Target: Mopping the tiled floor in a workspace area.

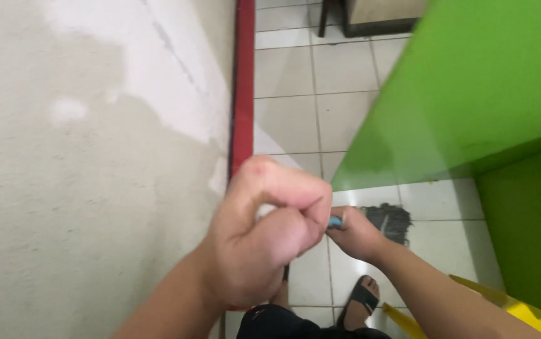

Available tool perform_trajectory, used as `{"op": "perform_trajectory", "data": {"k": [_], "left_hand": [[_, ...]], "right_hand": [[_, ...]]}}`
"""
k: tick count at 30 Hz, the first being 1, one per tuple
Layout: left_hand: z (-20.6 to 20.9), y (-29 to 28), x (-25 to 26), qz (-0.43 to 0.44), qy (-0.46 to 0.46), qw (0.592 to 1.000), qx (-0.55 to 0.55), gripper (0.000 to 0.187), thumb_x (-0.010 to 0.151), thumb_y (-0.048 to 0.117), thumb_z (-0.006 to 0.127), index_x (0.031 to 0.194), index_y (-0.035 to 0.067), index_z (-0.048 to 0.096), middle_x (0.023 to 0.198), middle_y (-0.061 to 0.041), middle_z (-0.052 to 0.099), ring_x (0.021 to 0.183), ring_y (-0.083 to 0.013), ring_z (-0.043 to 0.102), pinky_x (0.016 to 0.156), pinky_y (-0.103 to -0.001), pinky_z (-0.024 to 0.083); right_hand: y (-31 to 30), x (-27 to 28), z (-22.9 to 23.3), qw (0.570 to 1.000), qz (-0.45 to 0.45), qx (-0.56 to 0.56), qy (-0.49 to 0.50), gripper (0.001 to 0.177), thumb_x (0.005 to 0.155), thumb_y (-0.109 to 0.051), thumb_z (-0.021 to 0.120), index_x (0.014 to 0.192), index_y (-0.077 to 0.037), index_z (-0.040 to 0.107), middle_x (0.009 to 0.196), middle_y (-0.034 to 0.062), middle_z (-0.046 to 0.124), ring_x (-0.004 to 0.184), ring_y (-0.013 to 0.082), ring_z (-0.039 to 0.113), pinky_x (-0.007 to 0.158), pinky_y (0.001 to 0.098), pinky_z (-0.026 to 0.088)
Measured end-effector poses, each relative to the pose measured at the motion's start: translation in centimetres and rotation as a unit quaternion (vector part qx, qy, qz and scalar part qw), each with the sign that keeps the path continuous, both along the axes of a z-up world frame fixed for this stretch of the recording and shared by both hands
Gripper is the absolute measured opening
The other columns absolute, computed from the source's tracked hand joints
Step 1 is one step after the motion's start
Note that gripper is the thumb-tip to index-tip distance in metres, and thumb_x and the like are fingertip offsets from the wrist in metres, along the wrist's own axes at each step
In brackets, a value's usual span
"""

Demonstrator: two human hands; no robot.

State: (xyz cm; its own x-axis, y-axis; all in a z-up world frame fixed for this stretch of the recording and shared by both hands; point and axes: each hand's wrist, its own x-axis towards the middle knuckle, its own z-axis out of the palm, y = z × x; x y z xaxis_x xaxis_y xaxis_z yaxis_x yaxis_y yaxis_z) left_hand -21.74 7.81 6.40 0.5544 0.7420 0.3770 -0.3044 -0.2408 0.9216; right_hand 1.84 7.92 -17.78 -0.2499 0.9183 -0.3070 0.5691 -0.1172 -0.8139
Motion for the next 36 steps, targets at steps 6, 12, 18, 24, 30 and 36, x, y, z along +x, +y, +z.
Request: {"op": "perform_trajectory", "data": {"k": [6, 12, 18, 24, 30, 36], "left_hand": [[3.8, 2.5, -6.5, 0.011, 0.021, 0.995, 0.097, 0.008, 0.094, -0.003, 0.045, 0.099, -0.001, 0.052, 0.079, -0.004, 0.057, 0.062, -0.0066, 0.047, 0.054, -0.025, 0.046], [6.9, 4.5, -5.2, -0.080, 0.078, 0.993, -0.024, 0.020, 0.074, 0.012, 0.047, 0.057, 0.006, 0.040, 0.053, 0.002, 0.039, 0.047, -0.0061, 0.032, 0.045, -0.026, 0.029], [6.1, 5.3, 0.9, -0.152, 0.071, 0.983, -0.071, 0.021, 0.069, 0.014, 0.049, 0.055, 0.005, 0.038, 0.050, 0.003, 0.037, 0.049, -0.0066, 0.029, 0.046, -0.028, 0.025], [3.4, 3.4, 10.3, -0.285, 0.031, 0.951, -0.118, 0.021, 0.074, 0.012, 0.052, 0.058, 0.002, 0.042, 0.053, 0.001, 0.040, 0.051, -0.0074, 0.031, 0.048, -0.029, 0.025], [-0.8, -0.1, 19.6, -0.357, 0.008, 0.922, -0.149, 0.020, 0.076, 0.011, 0.051, 0.063, 0.001, 0.040, 0.060, -0.003, 0.043, 0.057, -0.0106, 0.036, 0.053, -0.030, 0.029], [-5.2, -4.1, 23.9, -0.352, 0.038, 0.929, -0.110, 0.020, 0.077, 0.013, 0.048, 0.063, 0.000, 0.041, 0.062, -0.008, 0.052, 0.060, -0.0161, 0.050, 0.061, -0.032, 0.044]], "right_hand": [[3.9, -12.8, 8.1, 0.954, 0.029, -0.018, 0.297, 0.031, 0.087, -0.011, 0.070, 0.117, -0.009, 0.064, 0.111, -0.0004, 0.068, 0.100, 0.0084, 0.064, 0.083, 0.0307, 0.058], [3.4, -12.7, 9.3, 0.973, -0.037, -0.092, 0.206, 0.033, 0.093, -0.011, 0.062, 0.126, -0.012, 0.062, 0.102, 0.0076, 0.070, 0.081, 0.0223, 0.063, 0.067, 0.0405, 0.052], [0.3, -6.2, 7.2, 0.968, -0.146, -0.148, 0.138, 0.036, 0.098, -0.010, 0.056, 0.133, -0.015, 0.061, 0.094, 0.0143, 0.072, 0.066, 0.0337, 0.063, 0.054, 0.0487, 0.048], [-6.9, 4.3, 0.3, 0.973, -0.222, 0.054, 0.033, 0.010, 0.085, -0.009, 0.067, 0.089, -0.004, 0.075, 0.084, 0.0170, 0.079, 0.075, 0.0231, 0.076, 0.072, 0.0376, 0.059], [-14.8, 13.4, -0.5, 0.941, -0.334, 0.037, -0.043, 0.011, 0.080, -0.011, 0.073, 0.089, -0.007, 0.077, 0.082, 0.0174, 0.076, 0.074, 0.0236, 0.074, 0.071, 0.0376, 0.057], [-21.1, 19.3, -3.3, 0.912, -0.378, -0.122, -0.107, 0.012, 0.083, -0.007, 0.068, 0.092, -0.006, 0.075, 0.077, 0.0218, 0.073, 0.073, 0.0356, 0.071, 0.073, 0.0403, 0.056]]}}
